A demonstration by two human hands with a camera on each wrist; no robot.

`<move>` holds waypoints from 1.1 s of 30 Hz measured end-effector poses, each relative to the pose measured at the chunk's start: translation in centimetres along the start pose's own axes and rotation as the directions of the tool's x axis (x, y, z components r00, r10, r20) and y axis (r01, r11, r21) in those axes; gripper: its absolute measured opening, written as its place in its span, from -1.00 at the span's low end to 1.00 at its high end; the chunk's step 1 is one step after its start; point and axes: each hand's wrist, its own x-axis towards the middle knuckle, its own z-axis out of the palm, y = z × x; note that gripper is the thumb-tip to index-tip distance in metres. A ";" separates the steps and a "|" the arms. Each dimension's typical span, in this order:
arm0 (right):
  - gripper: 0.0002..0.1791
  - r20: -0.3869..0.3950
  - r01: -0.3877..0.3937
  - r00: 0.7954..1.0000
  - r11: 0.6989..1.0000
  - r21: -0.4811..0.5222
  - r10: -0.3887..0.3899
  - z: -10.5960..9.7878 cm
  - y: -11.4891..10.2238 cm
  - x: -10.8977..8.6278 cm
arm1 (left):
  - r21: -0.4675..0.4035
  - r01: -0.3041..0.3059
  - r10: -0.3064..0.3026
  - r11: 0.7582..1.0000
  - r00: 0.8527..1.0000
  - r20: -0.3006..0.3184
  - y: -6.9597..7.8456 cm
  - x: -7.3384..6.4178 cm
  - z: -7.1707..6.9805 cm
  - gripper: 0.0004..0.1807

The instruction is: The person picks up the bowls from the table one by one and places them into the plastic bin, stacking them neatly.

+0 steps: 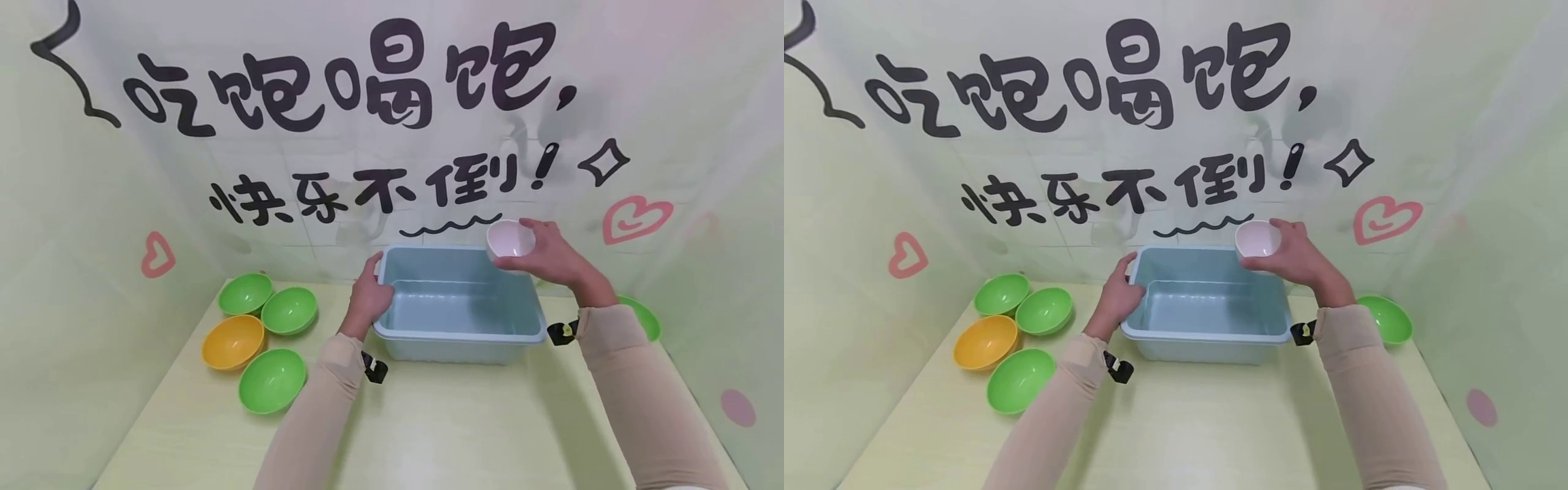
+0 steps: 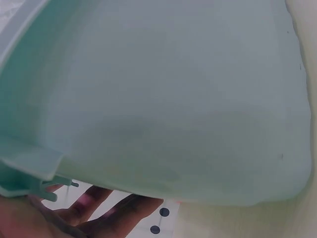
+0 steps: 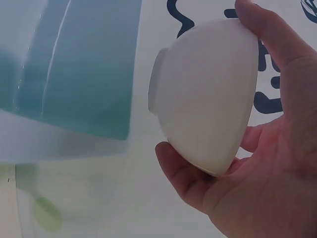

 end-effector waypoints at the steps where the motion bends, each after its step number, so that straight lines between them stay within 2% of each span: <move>1: 0.23 0.002 0.006 1.000 1.000 0.007 -0.006 0.2 -0.1 0.2 | 0.001 0.001 -0.001 1.000 1.000 -0.008 0.0 -0.1 -0.1 -0.13; 8: 0.24 0.021 0.046 0.999 0.998 0.035 -0.047 1.6 -0.8 1.6 | 0.010 -0.002 0.002 1.000 0.999 -0.036 -0.1 -0.2 -0.5 -0.12; 16: 0.23 0.037 0.081 0.996 0.995 0.049 -0.083 3.1 -0.7 3.2 | 0.008 0.004 -0.003 1.000 0.999 -0.035 -0.5 -0.2 0.1 -0.12; 24: 0.21 0.050 0.106 0.993 0.993 0.052 -0.109 3.5 -0.9 4.1 | 0.011 -0.009 0.010 1.000 0.999 -0.040 -0.4 -0.1 0.3 -0.13; 33: 0.16 0.117 0.175 0.976 0.980 0.097 -0.186 4.2 -0.6 4.5 | 0.013 -0.021 0.022 1.000 0.998 -0.056 -0.3 0.0 0.3 -0.13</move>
